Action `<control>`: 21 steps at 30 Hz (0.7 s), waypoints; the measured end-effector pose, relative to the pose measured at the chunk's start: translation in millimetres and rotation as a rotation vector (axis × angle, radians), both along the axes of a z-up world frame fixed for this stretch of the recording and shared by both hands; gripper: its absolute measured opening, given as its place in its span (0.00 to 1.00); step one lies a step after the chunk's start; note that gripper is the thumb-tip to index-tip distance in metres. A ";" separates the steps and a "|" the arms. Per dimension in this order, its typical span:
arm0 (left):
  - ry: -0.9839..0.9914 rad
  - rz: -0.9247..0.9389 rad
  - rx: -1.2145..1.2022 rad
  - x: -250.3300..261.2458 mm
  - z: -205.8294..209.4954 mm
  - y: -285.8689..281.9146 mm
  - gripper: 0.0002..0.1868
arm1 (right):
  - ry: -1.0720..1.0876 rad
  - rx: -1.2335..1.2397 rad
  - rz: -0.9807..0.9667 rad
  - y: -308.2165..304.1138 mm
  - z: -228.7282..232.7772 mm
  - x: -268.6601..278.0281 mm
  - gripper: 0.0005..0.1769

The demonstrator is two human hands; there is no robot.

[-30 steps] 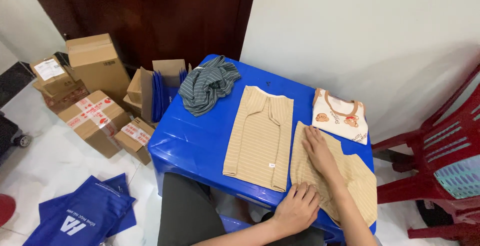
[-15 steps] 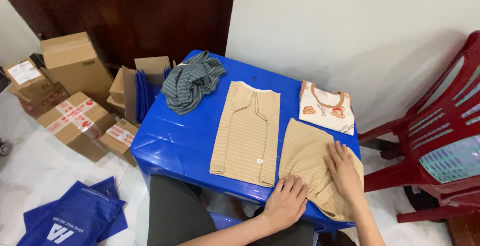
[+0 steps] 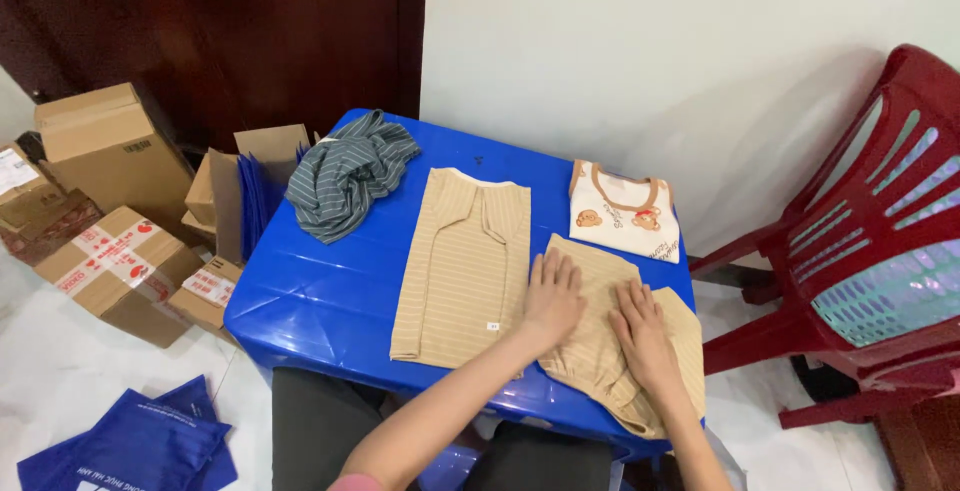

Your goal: Folding and smoothing children's clothing on a table

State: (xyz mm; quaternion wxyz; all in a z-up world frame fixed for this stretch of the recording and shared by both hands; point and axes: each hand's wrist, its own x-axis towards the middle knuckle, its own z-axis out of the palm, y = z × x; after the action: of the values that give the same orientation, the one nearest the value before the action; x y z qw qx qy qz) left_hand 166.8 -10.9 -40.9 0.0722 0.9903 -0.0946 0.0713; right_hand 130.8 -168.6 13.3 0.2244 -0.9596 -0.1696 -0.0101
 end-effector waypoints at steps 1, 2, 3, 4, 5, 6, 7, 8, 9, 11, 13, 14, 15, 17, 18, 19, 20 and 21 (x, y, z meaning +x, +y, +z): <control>-0.003 0.001 0.001 2.5 5.3 3.8 0.32 | -0.003 0.001 0.001 0.2 -0.8 -0.5 0.28; 0.085 0.030 0.071 5.2 10.6 7.5 0.33 | -0.022 0.014 -0.016 0.3 -1.5 -0.7 0.28; 0.176 0.057 0.142 6.9 15.3 11.1 0.35 | -0.037 0.028 -0.035 0.5 -3.0 -2.1 0.28; 0.175 0.057 0.145 8.3 20.5 13.2 0.35 | -0.038 0.031 -0.036 2.8 0.8 -4.1 0.28; 0.232 0.061 0.152 8.5 24.8 14.8 0.35 | -0.028 0.048 -0.057 4.6 3.8 -7.3 0.28; 0.289 0.065 0.160 8.7 28.8 16.4 0.35 | -0.017 0.065 -0.079 6.4 6.7 -10.5 0.29; 0.293 0.062 0.162 9.6 27.1 14.1 0.35 | -0.014 0.066 -0.081 7.0 6.7 -10.5 0.29; 0.205 0.017 0.076 10.3 25.3 11.8 0.34 | -0.029 0.045 -0.080 7.6 6.7 -10.7 0.29; 0.117 -0.028 -0.009 10.7 23.6 9.3 0.34 | -0.045 0.024 -0.078 8.0 6.7 -11.2 0.29; -0.013 -0.084 -0.079 13.4 4.9 3.7 0.32 | -0.026 -0.012 -0.088 7.3 3.9 -9.8 0.30; -0.146 -0.141 -0.149 14.8 -3.4 2.2 0.31 | -0.010 -0.048 -0.098 4.7 0.1 -6.7 0.31; -0.075 -0.146 -0.151 14.4 -2.7 3.2 0.32 | -0.027 -0.078 -0.102 2.2 -2.6 -4.8 0.31; -0.004 -0.152 -0.152 14.6 -1.5 4.4 0.32 | -0.045 -0.108 -0.105 -0.2 -4.9 -2.3 0.31; 0.030 -0.161 -0.158 8.5 12.8 8.2 0.35 | -0.002 -0.100 -0.136 2.4 5.4 -4.0 0.31; 0.064 -0.168 -0.164 5.1 19.7 10.7 0.37 | 0.042 -0.093 -0.163 4.2 10.1 -5.2 0.32; 0.063 -0.167 -0.162 1.5 26.8 12.6 0.37 | 0.041 -0.091 -0.162 6.6 13.1 -2.4 0.32; 0.094 -0.174 -0.167 -2.4 33.8 14.5 0.38 | 0.051 -0.086 -0.166 9.1 16.1 0.2 0.33; 0.126 -0.181 -0.172 -6.1 40.8 16.4 0.39 | 0.060 -0.079 -0.170 11.6 19.0 2.8 0.34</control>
State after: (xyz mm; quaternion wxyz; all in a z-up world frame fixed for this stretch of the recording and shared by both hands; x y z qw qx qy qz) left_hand 160.7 5.5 -0.1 0.1689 0.9704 -0.1724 0.0102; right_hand 133.6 -157.0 32.3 0.1895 -0.9785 -0.0811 0.0063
